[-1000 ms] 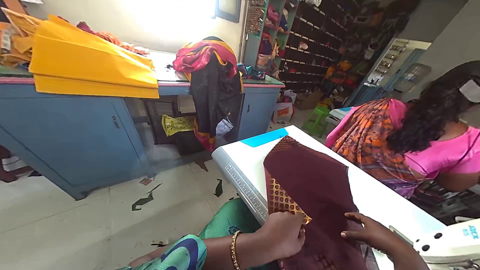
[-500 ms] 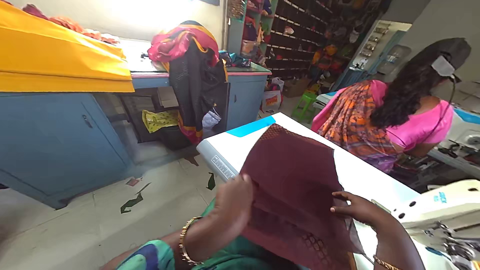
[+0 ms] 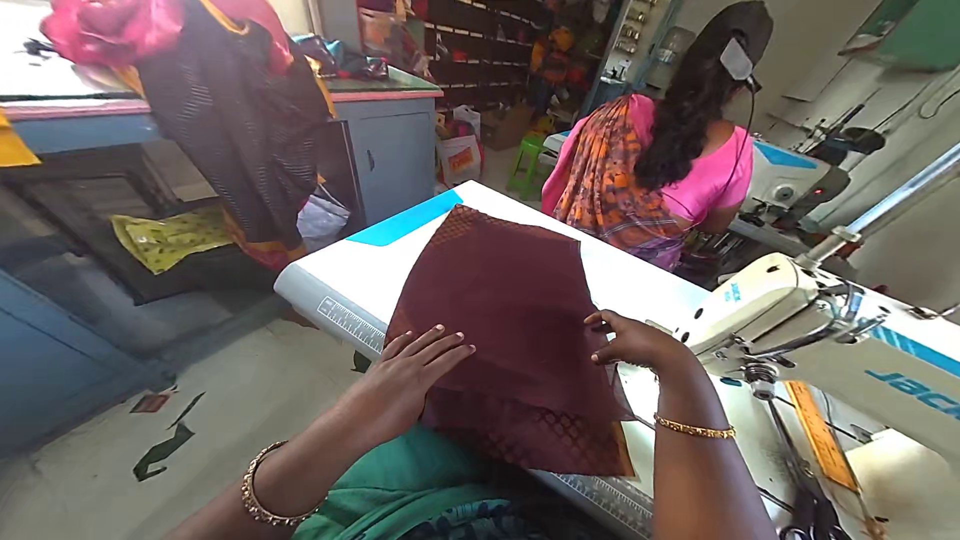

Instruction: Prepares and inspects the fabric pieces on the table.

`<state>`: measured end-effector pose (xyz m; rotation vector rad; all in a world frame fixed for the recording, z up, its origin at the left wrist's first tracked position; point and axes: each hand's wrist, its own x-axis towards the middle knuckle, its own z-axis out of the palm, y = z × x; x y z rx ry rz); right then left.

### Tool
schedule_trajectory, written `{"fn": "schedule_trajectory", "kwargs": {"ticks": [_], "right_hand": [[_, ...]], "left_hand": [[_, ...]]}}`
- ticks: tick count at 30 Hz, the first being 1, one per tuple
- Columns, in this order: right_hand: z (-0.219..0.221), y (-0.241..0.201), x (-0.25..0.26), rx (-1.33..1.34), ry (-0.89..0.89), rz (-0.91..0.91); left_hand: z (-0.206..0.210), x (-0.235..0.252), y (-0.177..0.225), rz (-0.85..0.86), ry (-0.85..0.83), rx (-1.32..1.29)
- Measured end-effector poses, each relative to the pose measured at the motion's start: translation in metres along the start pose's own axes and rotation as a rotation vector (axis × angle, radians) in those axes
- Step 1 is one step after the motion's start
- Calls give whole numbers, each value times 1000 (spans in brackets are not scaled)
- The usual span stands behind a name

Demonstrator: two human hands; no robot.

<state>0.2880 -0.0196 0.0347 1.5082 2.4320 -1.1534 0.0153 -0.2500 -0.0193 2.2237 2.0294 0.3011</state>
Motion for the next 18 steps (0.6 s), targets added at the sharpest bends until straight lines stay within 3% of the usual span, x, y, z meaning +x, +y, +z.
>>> {"fn": "schedule_trajectory", "kwargs": {"ticks": [5,10,13,18], "right_hand": [[2,-6,-1,-64,18,82],[3,-5,1,-109,41,97],[2,-4,1,-88,43,107],[2,-3,2,-119,38,109]], "left_hand": [[-3,4,-10,-3,-179,-68],[-2,6,-25,56,-160,-159],[4,6,-28,98,-71,-186],[25,7,-31,225,261,-137]]}}
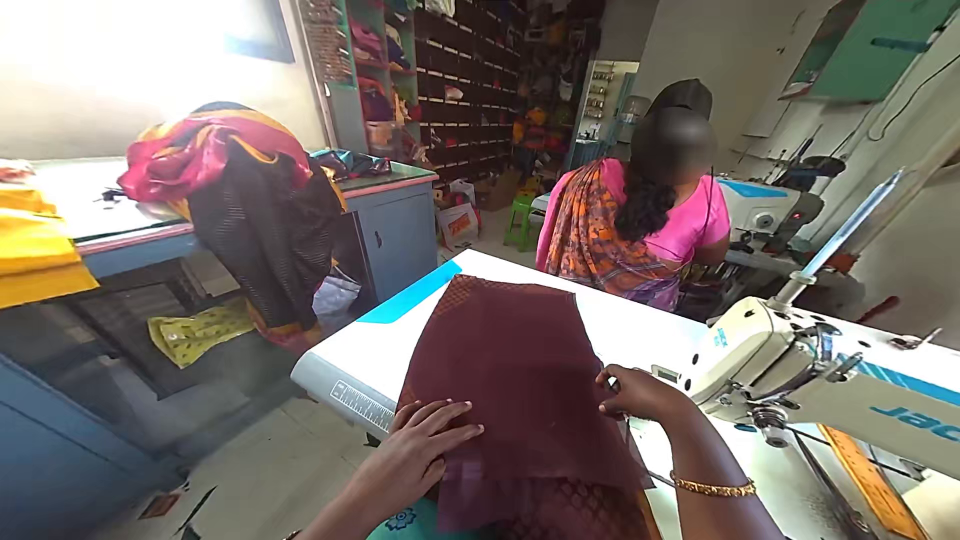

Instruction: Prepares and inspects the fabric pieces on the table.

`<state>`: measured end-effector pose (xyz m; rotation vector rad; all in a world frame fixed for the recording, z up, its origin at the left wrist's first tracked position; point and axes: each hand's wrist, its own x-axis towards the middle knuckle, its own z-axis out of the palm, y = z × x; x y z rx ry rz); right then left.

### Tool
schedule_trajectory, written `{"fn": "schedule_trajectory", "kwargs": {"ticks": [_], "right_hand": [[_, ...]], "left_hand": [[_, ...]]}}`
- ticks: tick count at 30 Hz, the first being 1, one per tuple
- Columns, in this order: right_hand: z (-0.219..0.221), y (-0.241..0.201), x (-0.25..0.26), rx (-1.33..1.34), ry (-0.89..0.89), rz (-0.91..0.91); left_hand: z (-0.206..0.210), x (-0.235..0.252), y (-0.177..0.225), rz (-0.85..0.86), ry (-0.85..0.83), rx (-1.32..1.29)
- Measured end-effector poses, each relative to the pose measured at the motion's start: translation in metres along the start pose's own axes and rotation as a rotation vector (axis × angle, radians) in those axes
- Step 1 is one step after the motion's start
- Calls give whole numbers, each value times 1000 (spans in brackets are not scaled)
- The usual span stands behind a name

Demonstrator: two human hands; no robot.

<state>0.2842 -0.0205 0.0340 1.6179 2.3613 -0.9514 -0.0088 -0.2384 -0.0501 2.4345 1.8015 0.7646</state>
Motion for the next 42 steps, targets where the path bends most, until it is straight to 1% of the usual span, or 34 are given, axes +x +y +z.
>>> {"fn": "schedule_trajectory", "kwargs": {"ticks": [2,5,8,12,18,20,22,24,25,29,31,33,35,38,40,42], "right_hand": [[1,2,2,-5,9,-16],[1,3,0,-5,12,-35],[0,3,2,41,-5,-28],[0,0,2,76,-18,-8],[-3,-1,2,14,-14,-37],[-3,0,3,0,-10,-49],[-1,2,4,-9,11,-73],[-1,5,8,-6,7,-82],[-2,7,11,-11,-4,-84],[-2,10,14,-27,-7,-99],[-2,8,12,-19,-9,-76],[-2,8,12,1,-14,-62],[-1,7,11,-36,46,-38],[7,-6,3,-104,281,-48],[18,-19,4,-86,380,-192],[34,-27,16,-89,352,-397]], "left_hand": [[7,-1,-7,95,140,-8],[5,-3,-9,131,194,-145],[-1,-4,-12,135,172,-281],[-6,-9,-16,138,77,-366],[-3,-14,-15,178,-24,-278],[-9,-13,-15,201,-48,-291],[-14,-12,-16,204,-37,-360],[-20,-11,-19,164,17,-440],[-23,-11,-20,112,60,-441],[-39,-7,-21,-297,271,-268],[-45,-6,-32,-425,345,-174],[-53,-7,-40,-533,377,-124],[-56,-7,-44,-588,377,-95],[-47,-6,-46,-561,312,-91],[-40,1,-41,-533,211,-103],[-31,14,-33,-509,75,-104]]}}
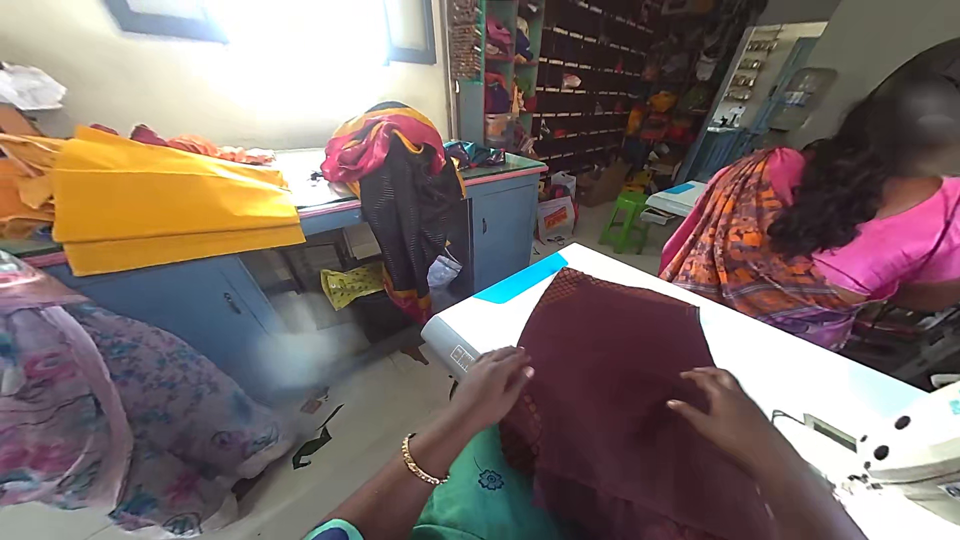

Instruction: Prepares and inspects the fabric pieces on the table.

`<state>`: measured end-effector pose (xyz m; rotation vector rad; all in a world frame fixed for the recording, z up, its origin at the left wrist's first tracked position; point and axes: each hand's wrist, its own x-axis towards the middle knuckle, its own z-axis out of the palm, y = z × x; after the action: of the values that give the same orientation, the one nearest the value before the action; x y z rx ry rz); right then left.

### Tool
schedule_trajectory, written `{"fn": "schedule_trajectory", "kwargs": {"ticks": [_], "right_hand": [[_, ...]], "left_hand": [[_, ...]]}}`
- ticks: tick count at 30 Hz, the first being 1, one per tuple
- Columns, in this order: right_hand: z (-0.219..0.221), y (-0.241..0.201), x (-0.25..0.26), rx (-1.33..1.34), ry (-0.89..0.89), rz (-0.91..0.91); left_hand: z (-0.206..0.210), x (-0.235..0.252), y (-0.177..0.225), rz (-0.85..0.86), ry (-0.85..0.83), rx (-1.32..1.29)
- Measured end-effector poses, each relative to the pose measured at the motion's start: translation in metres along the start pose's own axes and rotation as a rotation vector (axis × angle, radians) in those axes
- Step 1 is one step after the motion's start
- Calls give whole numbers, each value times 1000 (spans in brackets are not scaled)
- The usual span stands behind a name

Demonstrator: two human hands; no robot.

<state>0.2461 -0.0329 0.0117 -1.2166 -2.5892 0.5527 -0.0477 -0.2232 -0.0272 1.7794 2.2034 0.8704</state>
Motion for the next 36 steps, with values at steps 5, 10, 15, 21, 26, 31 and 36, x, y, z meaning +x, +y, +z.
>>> {"fn": "schedule_trajectory", "kwargs": {"ticks": [5,10,15,21,26,31,36], "right_hand": [[43,-27,3,21,-199,-269],[40,-46,-7,-116,-498,-101],[35,-49,-9,-147,-547,-55],[37,-48,-11,-129,-550,-65],[38,-46,-10,-116,-557,-56],[36,-48,-12,-106,-564,-40],[35,-49,-14,-73,-572,-23]], "left_hand": [[24,28,40,75,-208,79],[39,53,44,-87,-309,210],[28,68,37,-294,-318,233],[23,97,31,-298,-177,330],[50,107,71,212,-535,291],[69,163,61,151,-581,271],[72,221,34,13,-422,319]]}}
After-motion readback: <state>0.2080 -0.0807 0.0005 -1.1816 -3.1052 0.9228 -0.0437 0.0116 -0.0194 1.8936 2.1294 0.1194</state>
